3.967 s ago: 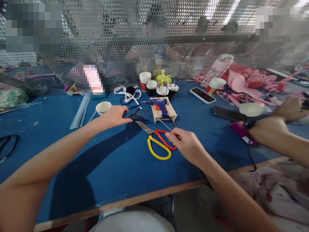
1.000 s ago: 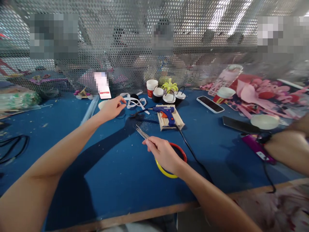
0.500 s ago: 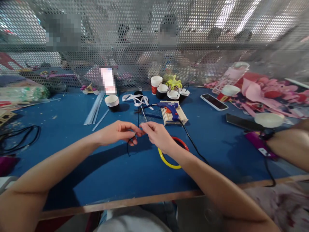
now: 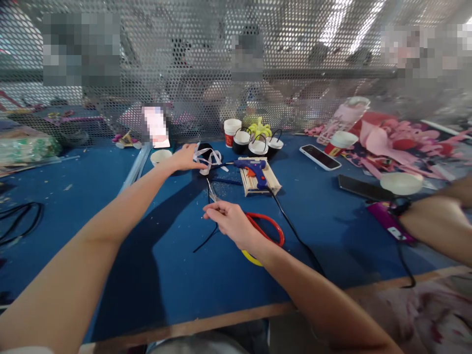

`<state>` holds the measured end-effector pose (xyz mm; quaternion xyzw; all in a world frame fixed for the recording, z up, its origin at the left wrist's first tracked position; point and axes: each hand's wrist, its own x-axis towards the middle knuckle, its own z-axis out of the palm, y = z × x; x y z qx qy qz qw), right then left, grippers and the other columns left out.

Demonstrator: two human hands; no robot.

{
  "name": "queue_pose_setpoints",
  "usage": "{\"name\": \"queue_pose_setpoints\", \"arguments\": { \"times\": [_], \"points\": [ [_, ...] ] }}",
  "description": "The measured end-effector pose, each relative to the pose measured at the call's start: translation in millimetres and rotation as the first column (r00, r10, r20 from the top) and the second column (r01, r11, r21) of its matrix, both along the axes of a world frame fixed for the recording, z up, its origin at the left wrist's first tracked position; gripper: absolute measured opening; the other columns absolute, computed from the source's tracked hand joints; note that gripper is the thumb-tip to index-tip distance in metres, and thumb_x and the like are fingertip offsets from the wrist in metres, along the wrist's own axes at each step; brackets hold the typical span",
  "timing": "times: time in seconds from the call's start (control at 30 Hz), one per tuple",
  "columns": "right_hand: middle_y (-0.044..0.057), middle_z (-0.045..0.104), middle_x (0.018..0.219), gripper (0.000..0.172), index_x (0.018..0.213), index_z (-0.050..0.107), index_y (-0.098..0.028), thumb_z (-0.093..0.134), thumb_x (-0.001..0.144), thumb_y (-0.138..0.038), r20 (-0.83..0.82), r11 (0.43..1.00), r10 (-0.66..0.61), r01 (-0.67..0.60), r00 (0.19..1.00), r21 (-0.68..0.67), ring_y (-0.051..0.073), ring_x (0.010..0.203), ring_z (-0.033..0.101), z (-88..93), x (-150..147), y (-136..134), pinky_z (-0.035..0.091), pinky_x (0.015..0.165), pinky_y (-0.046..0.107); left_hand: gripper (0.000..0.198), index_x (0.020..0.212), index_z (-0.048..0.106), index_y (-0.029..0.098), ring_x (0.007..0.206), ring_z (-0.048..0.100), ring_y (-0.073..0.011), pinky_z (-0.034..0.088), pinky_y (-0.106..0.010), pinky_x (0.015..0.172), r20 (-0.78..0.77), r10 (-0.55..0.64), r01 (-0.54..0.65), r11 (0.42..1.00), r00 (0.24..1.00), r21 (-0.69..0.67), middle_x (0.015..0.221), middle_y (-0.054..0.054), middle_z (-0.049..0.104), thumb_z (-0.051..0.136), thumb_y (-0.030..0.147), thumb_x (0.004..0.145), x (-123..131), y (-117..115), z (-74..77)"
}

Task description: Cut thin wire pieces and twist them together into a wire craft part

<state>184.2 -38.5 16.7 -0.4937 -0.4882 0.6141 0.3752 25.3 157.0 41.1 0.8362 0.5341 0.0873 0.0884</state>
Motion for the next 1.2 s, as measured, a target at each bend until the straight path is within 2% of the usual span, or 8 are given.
{"name": "queue_pose_setpoints", "arguments": {
  "times": [0.1, 0.23, 0.5, 0.7, 0.8, 1.0, 1.07, 1.2],
  "points": [
    [0.004, 0.059, 0.084, 0.028, 0.094, 0.058, -0.014, 0.055, 0.079, -0.037, 0.016, 1.000, 0.013, -0.013, 1.000, 0.005, 0.001, 0.041, 0.028, -2.1, 1.8, 0.5, 0.019, 0.039, 0.021, 0.102, 0.130, 0.030, 0.008, 0.115, 0.046, -0.0359, 0.039, -0.036, 0.088, -0.049, -0.007, 0.003, 0.997, 0.999, -0.071, 0.130, -0.026, 0.040, 0.068, 0.059, 0.050, 12.1, 17.7, -20.0],
    [0.005, 0.059, 0.084, 0.027, 0.093, 0.058, -0.013, 0.055, 0.079, -0.036, 0.032, 1.000, 0.008, -0.008, 0.999, 0.002, 0.001, 0.041, 0.028, 1.6, 3.4, 1.3, 0.020, 0.039, 0.021, 0.065, 0.112, 0.051, 0.009, 0.099, 0.057, -0.0300, 0.042, -0.032, 0.080, -0.067, -0.018, 0.015, 0.998, 0.998, -0.054, 0.108, -0.019, 0.060, 0.068, 0.043, 0.060, 18.0, 22.5, -26.6],
    [0.005, 0.058, 0.086, 0.028, 0.094, 0.058, -0.013, 0.053, 0.080, -0.036, 0.046, 1.000, 0.023, -0.023, 0.999, 0.002, 0.001, 0.042, 0.029, 4.5, 4.7, -0.2, 0.021, 0.040, 0.021, 0.015, 0.073, 0.068, 0.012, 0.080, 0.063, -0.0233, 0.045, -0.029, 0.075, -0.041, -0.021, 0.017, 0.996, 0.999, -0.092, 0.072, -0.009, 0.068, 0.063, 0.023, 0.064, 21.3, 26.6, -12.0],
    [0.005, 0.059, 0.086, 0.029, 0.094, 0.060, -0.014, 0.054, 0.079, -0.038, 0.061, 1.000, 0.020, -0.020, 0.998, 0.001, 0.002, 0.043, 0.030, 1.5, 5.0, -0.1, 0.021, 0.040, 0.022, 0.024, 0.095, 0.064, 0.013, 0.061, 0.062, -0.0129, 0.048, -0.024, 0.063, 0.158, 0.051, -0.042, 0.998, 0.986, -0.056, 0.067, -0.005, 0.065, 0.050, 0.019, 0.076, 10.8, 46.7, 21.9],
    [0.005, 0.059, 0.086, 0.030, 0.095, 0.059, -0.014, 0.055, 0.079, -0.040, 0.048, 1.000, 0.021, -0.021, 0.999, -0.003, 0.001, 0.043, 0.030, 0.7, 5.2, -0.2, 0.021, 0.040, 0.021, 0.020, 0.093, 0.060, 0.010, 0.058, 0.060, -0.0106, 0.049, -0.023, 0.059, 0.558, 0.108, -0.157, 0.987, 0.823, 0.040, 0.069, -0.006, 0.062, 0.048, 0.011, 0.076, 9.3, 67.8, 37.7],
    [0.005, 0.060, 0.086, 0.030, 0.097, 0.059, -0.016, 0.055, 0.079, -0.040, 0.012, 1.000, 0.028, -0.028, 1.000, -0.013, 0.002, 0.043, 0.030, -4.6, 6.5, 0.2, 0.020, 0.040, 0.022, 0.019, 0.098, 0.052, 0.013, 0.067, 0.061, -0.0090, 0.048, -0.020, 0.063, 0.797, 0.017, -0.204, 0.970, 0.603, 0.134, 0.084, -0.005, 0.060, 0.043, 0.013, 0.081, 15.9, 99.5, 53.9],
    [0.004, 0.060, 0.086, 0.030, 0.096, 0.060, -0.016, 0.055, 0.079, -0.041, 0.016, 0.999, 0.030, -0.029, 0.999, -0.018, 0.002, 0.043, 0.030, -5.2, 6.3, 0.3, 0.020, 0.040, 0.022, 0.020, 0.099, 0.052, 0.014, 0.074, 0.060, -0.0097, 0.048, -0.021, 0.068, 0.782, 0.015, -0.272, 0.942, 0.623, 0.199, 0.089, -0.006, 0.060, 0.040, 0.015, 0.083, 14.0, 104.1, 56.2],
    [0.003, 0.060, 0.083, 0.028, 0.094, 0.060, -0.016, 0.056, 0.079, -0.039, 0.020, 0.999, 0.029, -0.028, 0.999, -0.034, 0.001, 0.042, 0.029, -3.4, 4.7, -0.2, 0.019, 0.040, 0.022, 0.019, 0.090, 0.058, 0.014, 0.097, 0.056, -0.0178, 0.042, -0.028, 0.086, 0.560, 0.087, -0.305, 0.901, 0.824, 0.309, 0.092, -0.010, 0.063, 0.041, 0.016, 0.080, 7.7, 102.9, 48.3]
  ]
}}
